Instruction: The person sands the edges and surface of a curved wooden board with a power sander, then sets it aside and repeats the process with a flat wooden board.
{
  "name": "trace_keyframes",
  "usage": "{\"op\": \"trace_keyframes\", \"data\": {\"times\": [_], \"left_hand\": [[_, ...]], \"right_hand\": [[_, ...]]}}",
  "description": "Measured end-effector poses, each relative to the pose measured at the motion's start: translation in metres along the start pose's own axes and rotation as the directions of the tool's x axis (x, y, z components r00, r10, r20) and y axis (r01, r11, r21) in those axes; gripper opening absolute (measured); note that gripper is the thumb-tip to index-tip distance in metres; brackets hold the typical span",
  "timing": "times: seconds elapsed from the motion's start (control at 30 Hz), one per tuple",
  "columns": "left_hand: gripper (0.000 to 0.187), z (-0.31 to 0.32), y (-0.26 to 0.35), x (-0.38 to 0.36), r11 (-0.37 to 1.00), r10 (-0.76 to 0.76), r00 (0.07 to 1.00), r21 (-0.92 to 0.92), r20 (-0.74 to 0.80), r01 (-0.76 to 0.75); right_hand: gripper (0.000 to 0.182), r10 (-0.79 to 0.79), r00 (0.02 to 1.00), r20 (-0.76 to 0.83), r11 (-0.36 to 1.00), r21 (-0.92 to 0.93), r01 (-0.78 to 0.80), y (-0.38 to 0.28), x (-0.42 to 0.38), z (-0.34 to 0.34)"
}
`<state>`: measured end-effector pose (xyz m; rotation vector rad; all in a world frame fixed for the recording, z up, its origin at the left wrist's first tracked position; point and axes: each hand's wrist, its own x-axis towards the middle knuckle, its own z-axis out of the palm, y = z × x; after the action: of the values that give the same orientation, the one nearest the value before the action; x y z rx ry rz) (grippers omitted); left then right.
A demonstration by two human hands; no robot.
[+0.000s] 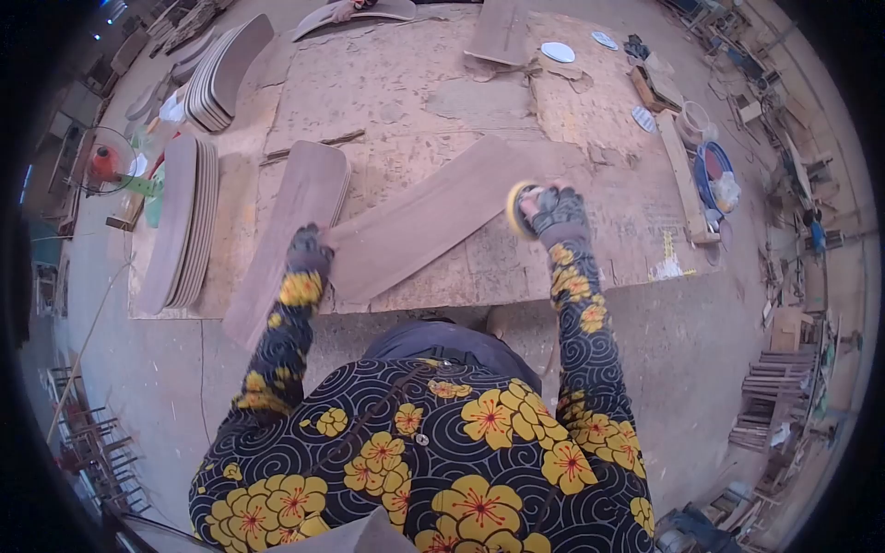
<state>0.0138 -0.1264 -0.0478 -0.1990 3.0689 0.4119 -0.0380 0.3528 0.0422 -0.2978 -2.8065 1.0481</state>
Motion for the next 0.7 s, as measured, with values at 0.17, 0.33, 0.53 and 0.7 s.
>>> {"op": "trace_keyframes", "data": {"times": [0.17, 0.33, 0.53, 0.7], "left_hand": [[0.074, 0.000, 0.080, -0.090, 0.873, 0.169, 0.829, 0.309, 0.533, -0.376], [0.054, 0.111, 0.076, -0.076, 0.909, 0.155, 0.923, 0.314, 0.352, -0.272], [0.053, 0.049, 0.082, -0.033, 0.755, 0.459, 0.824, 0.343, 0.333, -0.559], [0.031, -0.067, 0.152, -0.033, 0.790, 0.572, 0.759, 0.040, 0.312, -0.612]], "right_hand": [[0.064, 0.074, 0.989, 0.125, 0.995, -0.073, -0.065, 0.020, -0.025, 0.039], [0.070, 0.083, 0.985, 0.153, 0.992, -0.107, -0.067, 0.033, -0.042, 0.056], [0.066, -0.009, 0.998, 0.066, 0.997, -0.075, 0.014, 0.040, -0.048, 0.039], [0.062, -0.118, 0.984, -0.135, 0.989, 0.071, 0.129, 0.007, -0.053, -0.016]]}}
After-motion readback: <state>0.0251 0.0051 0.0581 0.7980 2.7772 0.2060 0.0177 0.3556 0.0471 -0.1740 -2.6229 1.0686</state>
